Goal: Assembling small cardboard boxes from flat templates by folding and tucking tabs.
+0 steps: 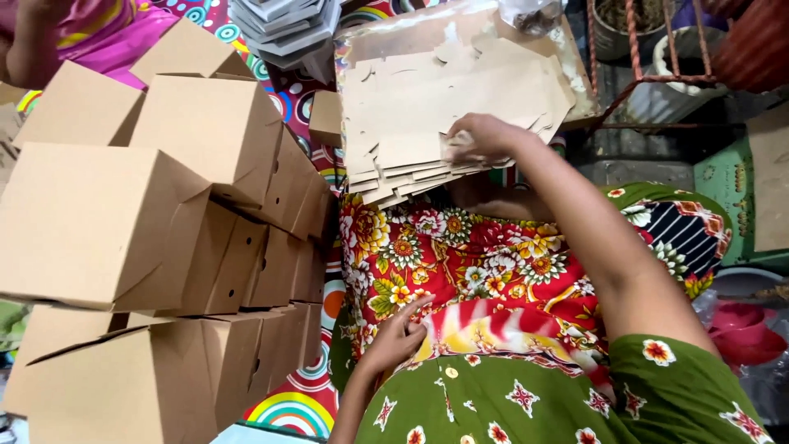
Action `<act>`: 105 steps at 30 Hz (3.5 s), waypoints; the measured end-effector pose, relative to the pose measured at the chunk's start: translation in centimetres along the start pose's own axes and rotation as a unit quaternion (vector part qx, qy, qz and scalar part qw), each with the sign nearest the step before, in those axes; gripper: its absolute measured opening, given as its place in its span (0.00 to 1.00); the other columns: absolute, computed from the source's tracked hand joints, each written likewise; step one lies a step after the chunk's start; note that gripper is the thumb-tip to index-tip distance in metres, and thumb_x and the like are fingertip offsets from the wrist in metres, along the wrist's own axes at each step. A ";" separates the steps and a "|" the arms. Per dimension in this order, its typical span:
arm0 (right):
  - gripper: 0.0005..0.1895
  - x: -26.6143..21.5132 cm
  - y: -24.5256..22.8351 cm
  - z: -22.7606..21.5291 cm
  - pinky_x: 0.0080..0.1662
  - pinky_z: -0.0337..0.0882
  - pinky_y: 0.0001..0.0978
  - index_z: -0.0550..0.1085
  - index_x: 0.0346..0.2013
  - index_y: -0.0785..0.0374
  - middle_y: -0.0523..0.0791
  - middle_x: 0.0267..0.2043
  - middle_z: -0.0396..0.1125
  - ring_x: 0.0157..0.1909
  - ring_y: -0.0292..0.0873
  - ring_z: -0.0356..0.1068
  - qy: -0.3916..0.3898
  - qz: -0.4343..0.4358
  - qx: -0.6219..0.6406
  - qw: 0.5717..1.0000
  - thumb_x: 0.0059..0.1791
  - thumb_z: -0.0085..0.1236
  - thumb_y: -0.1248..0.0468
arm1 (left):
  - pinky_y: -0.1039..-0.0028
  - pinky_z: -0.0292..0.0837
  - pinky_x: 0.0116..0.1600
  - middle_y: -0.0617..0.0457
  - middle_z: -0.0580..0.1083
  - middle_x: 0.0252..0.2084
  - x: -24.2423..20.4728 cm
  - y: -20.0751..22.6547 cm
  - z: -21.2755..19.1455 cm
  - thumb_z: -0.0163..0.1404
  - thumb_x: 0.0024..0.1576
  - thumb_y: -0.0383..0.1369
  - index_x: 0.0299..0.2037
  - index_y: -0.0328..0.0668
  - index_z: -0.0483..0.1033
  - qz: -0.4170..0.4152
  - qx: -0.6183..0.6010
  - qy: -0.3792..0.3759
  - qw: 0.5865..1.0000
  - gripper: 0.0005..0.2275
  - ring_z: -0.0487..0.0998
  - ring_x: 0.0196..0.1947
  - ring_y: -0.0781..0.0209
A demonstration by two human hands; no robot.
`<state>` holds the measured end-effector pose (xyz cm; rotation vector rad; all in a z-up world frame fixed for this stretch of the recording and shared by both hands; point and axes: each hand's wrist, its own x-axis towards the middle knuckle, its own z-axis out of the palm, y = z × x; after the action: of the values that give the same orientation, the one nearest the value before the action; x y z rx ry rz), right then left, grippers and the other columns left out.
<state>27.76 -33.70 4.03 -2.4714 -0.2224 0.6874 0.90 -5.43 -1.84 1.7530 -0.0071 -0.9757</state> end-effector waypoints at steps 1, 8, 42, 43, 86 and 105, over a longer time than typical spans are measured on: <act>0.24 0.3 0.6 -0.1 0.57 0.71 0.41 0.71 0.58 0.56 0.49 0.63 0.65 0.57 0.49 0.67 -0.001 -0.003 0.000 1.000 0.48 0.61 0.56 | 0.82 0.54 0.24 0.68 0.60 0.17 0.3 -0.8 0.0 0.42 0.62 0.29 0.73 0.57 0.59 -0.001 0.000 0.003 1.000 0.26 0.56 0.18 0.74; 0.10 1.2 3.7 -0.2 0.47 0.70 0.42 0.76 0.47 0.62 0.49 0.50 0.73 0.50 0.49 0.72 0.134 -0.002 0.039 0.990 0.54 0.51 0.63 | 0.85 0.55 0.22 0.66 0.61 0.17 0.8 -2.3 0.2 0.44 0.63 0.27 0.70 0.56 0.65 -0.018 -0.045 0.006 0.999 0.23 0.58 0.17 0.73; 0.16 -9.0 6.0 1.6 0.54 0.67 0.49 0.76 0.53 0.59 0.50 0.55 0.71 0.55 0.57 0.68 0.331 -0.238 -0.092 0.908 0.53 0.46 0.68 | 0.86 0.54 0.23 0.63 0.68 0.24 2.7 -4.1 -0.1 0.46 0.62 0.26 0.69 0.56 0.65 0.004 -0.038 0.036 0.999 0.24 0.60 0.19 0.74; 0.16 -12.3 4.3 2.0 0.54 0.67 0.49 0.76 0.53 0.59 0.50 0.55 0.71 0.55 0.57 0.68 0.322 -0.237 -0.093 0.912 0.53 0.46 0.68 | 0.86 0.54 0.23 0.63 0.68 0.24 2.7 -4.1 -0.3 0.46 0.62 0.26 0.69 0.56 0.65 -0.002 -0.047 0.034 0.998 0.24 0.60 0.19 0.74; 0.22 -17.6 -5.7 14.8 0.61 0.63 0.64 0.65 0.64 0.55 0.61 0.56 0.70 0.61 0.67 0.66 -0.196 -0.117 0.159 0.960 0.54 0.48 0.62 | 0.70 0.62 0.33 0.58 0.65 0.09 -9.2 0.4 -4.9 0.52 0.59 0.36 0.49 0.54 0.80 0.061 0.151 0.182 0.970 0.10 0.62 0.14 0.60; 0.17 -16.1 -3.7 19.6 0.48 0.74 0.50 0.71 0.52 0.61 0.50 0.46 0.70 0.47 0.55 0.73 -0.116 -0.258 0.078 0.956 0.55 0.50 0.55 | 0.65 0.65 0.36 0.55 0.68 0.09 -7.2 0.2 -3.6 0.59 0.55 0.37 0.50 0.46 0.75 0.076 0.141 0.226 0.961 0.15 0.67 0.13 0.55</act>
<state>3.78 -26.10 -1.01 -2.0473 -0.8348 0.7260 -1.62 0.50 2.95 2.1707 0.0110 -0.4621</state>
